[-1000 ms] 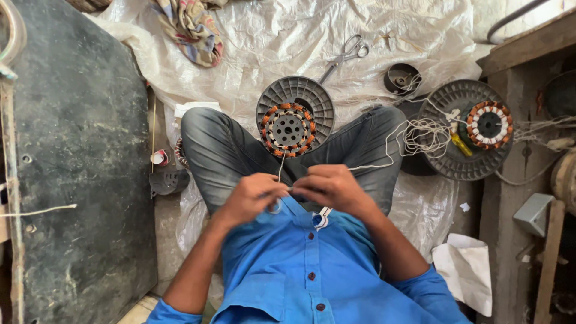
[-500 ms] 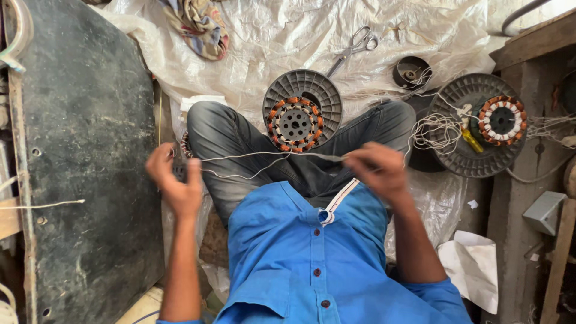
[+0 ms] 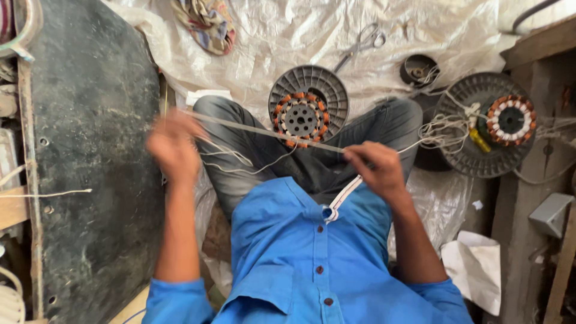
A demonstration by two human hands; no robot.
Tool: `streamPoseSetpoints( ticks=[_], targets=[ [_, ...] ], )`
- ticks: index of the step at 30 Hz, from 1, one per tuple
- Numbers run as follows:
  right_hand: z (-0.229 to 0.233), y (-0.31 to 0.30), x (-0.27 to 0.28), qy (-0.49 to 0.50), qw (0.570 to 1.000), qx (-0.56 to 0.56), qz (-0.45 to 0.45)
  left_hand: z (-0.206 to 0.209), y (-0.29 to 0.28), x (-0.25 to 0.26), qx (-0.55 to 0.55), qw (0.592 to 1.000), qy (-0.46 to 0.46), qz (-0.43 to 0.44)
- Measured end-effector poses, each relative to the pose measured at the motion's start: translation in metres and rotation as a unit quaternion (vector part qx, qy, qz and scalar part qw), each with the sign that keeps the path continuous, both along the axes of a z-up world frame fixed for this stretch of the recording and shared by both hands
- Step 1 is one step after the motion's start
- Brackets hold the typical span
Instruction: The person sits cross-legged and winds a white string around the slots of a motor stator resting on their lap. They repeatedly pull the string from a nearby spool, thread it through the stator slots, and tighten it by hand.
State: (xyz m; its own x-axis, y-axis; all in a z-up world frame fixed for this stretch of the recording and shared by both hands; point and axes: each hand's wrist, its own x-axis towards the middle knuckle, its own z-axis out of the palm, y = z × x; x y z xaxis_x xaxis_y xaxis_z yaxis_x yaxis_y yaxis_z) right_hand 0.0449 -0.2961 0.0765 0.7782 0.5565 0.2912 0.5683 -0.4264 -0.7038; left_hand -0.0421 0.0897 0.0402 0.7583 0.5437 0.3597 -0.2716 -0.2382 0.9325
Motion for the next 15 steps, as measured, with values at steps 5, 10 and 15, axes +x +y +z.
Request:
streamPoseSetpoints(
  ticks=[5,10,15],
  targets=[
    [-0.002,0.002,-0.002,0.031,0.999,0.008,-0.028,0.024,0.027,0.028,0.333,0.902,0.111,0.251],
    [-0.001,0.044,-0.014,0.007,0.989,0.034,0.144,0.010,-0.073,0.004,0.328,0.910,0.050,-0.249],
    [0.006,0.050,-0.015,0.070,0.985,0.056,0.150,0.012,-0.089,-0.003,0.254,0.876,0.086,-0.401]
  ],
)
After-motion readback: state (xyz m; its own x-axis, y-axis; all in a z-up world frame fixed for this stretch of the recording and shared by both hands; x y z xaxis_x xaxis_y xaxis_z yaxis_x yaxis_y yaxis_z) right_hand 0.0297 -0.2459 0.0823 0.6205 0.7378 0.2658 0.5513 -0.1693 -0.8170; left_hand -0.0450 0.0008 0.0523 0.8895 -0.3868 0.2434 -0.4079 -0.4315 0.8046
